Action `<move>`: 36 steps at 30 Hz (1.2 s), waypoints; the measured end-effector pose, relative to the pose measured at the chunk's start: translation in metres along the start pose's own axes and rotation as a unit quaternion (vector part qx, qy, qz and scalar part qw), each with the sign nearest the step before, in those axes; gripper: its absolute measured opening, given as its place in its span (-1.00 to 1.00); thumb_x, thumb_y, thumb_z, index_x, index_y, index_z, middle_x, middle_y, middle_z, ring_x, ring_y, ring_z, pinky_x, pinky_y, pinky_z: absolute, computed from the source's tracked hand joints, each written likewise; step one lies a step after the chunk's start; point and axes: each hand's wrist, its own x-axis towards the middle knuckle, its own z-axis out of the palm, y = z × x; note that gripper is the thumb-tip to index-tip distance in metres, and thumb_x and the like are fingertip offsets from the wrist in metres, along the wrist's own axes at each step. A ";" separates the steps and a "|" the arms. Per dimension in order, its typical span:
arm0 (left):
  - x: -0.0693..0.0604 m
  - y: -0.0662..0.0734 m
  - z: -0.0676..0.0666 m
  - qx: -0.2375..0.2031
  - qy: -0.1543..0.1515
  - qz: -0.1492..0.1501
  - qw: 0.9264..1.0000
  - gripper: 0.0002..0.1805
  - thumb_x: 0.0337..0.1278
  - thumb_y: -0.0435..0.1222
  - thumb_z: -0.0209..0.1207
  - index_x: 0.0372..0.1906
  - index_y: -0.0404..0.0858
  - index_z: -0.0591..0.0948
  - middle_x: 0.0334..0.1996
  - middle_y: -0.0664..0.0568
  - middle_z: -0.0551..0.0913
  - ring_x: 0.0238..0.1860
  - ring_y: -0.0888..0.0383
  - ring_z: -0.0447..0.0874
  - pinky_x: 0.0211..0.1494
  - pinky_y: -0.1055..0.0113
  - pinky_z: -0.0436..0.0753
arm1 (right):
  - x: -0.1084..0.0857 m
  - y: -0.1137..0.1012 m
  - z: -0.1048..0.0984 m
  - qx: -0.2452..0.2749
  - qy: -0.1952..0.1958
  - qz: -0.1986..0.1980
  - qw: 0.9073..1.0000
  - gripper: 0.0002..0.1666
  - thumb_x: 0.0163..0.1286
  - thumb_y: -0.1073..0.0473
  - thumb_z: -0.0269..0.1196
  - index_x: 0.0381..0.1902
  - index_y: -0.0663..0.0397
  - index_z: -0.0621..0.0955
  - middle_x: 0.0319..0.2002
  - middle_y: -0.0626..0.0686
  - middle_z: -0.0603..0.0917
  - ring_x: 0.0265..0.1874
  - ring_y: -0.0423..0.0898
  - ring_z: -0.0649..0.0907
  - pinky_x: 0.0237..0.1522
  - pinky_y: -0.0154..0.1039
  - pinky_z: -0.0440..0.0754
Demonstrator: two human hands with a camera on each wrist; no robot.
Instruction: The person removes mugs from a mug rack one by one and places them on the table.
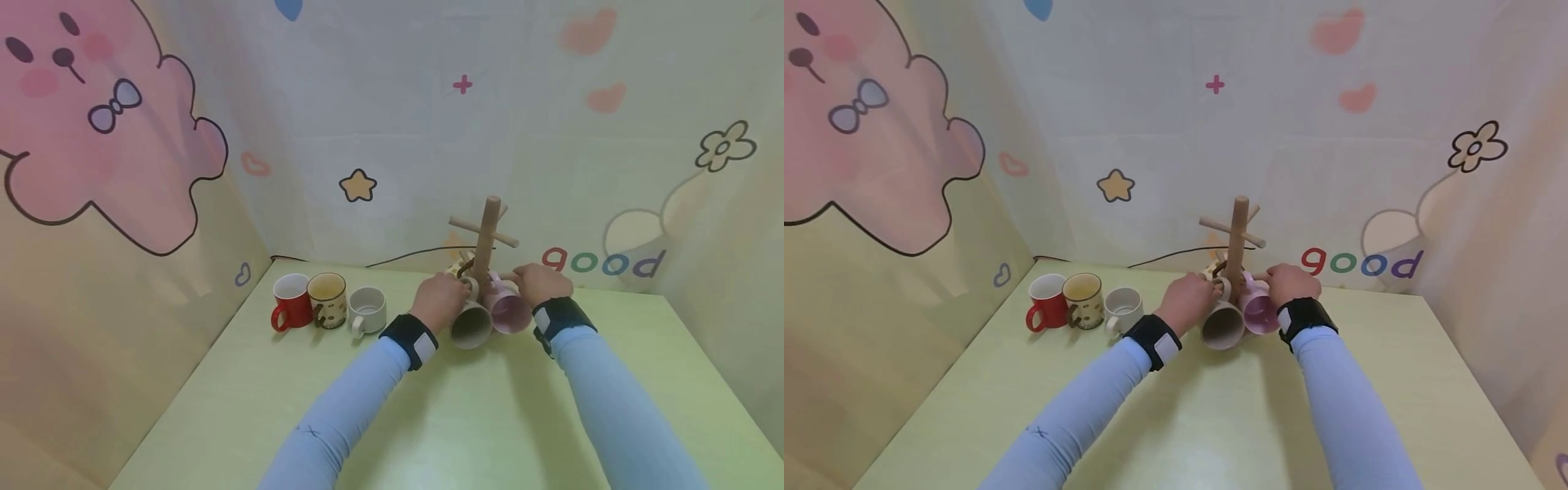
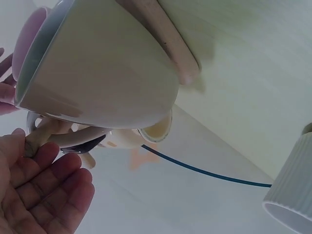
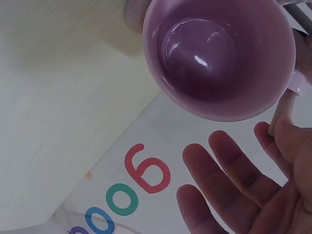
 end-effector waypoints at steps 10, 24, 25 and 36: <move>0.000 0.007 0.002 -0.007 0.004 -0.003 1.000 -0.85 0.35 -0.23 0.21 -0.13 0.01 0.75 -0.28 0.09 0.70 -0.29 0.13 0.62 -0.39 0.31 0.62 | -0.001 -0.002 -0.003 0.007 -0.010 0.003 1.000 -0.55 0.55 -0.01 0.07 0.20 0.15 0.60 -0.04 0.34 0.68 -0.25 0.26 0.69 -0.28 0.25 0.63; -0.005 0.013 -0.004 -0.007 0.009 -0.008 1.000 -0.85 0.37 -0.24 0.20 -0.14 -0.01 0.76 -0.27 0.10 0.71 -0.27 0.15 0.62 -0.35 0.33 0.64 | 0.003 -0.003 -0.002 0.000 -0.014 0.013 1.000 -0.54 0.56 0.03 0.07 0.25 0.17 0.56 -0.02 0.36 0.67 -0.24 0.28 0.69 -0.24 0.26 0.63; -0.004 0.013 -0.003 -0.008 0.011 -0.009 1.000 -0.86 0.36 -0.25 0.20 -0.16 -0.01 0.76 -0.27 0.10 0.71 -0.28 0.15 0.62 -0.36 0.32 0.64 | 0.003 -0.002 -0.001 0.000 -0.013 0.014 1.000 -0.54 0.56 0.03 0.07 0.25 0.17 0.56 -0.02 0.36 0.67 -0.24 0.28 0.69 -0.24 0.26 0.63; -0.001 0.012 -0.002 -0.008 0.013 -0.013 1.000 -0.88 0.34 -0.23 0.22 -0.19 -0.02 0.75 -0.32 0.08 0.70 -0.31 0.14 0.63 -0.37 0.32 0.63 | 0.003 -0.004 -0.001 -0.009 -0.011 0.022 1.000 -0.56 0.56 0.05 0.07 0.24 0.15 0.56 -0.08 0.33 0.70 -0.31 0.23 0.69 -0.30 0.22 0.64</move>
